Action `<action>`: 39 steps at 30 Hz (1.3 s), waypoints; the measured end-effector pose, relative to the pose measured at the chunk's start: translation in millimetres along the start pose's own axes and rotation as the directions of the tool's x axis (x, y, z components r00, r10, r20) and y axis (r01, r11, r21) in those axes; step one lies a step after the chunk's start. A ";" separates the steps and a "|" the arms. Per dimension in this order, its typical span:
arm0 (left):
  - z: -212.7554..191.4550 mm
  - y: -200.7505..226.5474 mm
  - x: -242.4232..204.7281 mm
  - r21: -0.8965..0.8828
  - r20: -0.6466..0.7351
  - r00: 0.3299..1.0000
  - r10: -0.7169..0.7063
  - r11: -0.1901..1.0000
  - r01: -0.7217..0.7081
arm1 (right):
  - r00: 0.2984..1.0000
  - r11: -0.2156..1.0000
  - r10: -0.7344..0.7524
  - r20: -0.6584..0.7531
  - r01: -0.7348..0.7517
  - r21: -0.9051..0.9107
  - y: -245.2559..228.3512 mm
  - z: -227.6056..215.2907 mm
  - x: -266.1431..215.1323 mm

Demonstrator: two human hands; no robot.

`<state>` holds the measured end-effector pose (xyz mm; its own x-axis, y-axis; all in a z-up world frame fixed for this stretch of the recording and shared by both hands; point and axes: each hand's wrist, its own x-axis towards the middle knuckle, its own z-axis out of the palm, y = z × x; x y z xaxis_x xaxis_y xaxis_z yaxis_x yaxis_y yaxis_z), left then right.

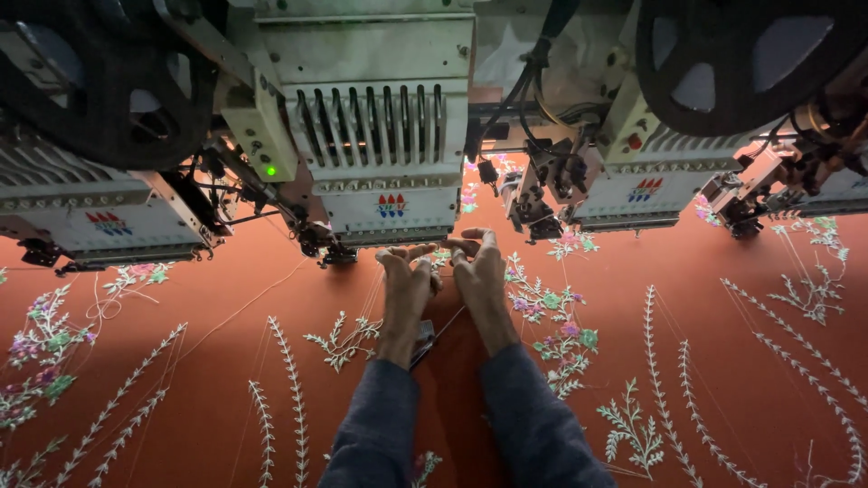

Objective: The person uses a screwdriver to adjust components on multiple industrial embroidery machines stitching floral patterns onto red fabric. They then walk to a control panel and interact with the touchscreen to manage the machine settings.

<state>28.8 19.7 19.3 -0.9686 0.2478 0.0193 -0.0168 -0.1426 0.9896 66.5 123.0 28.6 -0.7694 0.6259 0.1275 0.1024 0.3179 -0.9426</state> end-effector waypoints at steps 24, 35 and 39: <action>19.4 -32.2 33.5 0.404 -0.248 0.962 0.117 0.915 -0.007 | 1.000 0.999 -0.007 0.018 0.007 0.042 14.2 0.8 8.6; 28.9 -58.0 37.4 0.774 -0.206 0.567 0.798 0.487 -0.405 | 1.000 0.997 -0.025 0.007 0.024 0.071 8.5 -2.5 5.4; 24.9 -66.9 42.6 0.735 -0.204 0.614 0.762 0.534 -0.419 | 1.000 0.999 -0.014 0.012 0.013 0.034 4.3 -4.3 2.6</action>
<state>-5.2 63.7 -42.5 -0.6584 -0.1519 0.7372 0.5787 0.5242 0.6248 67.7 129.1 26.2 -0.7783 0.6128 0.1368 0.0703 0.3016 -0.9508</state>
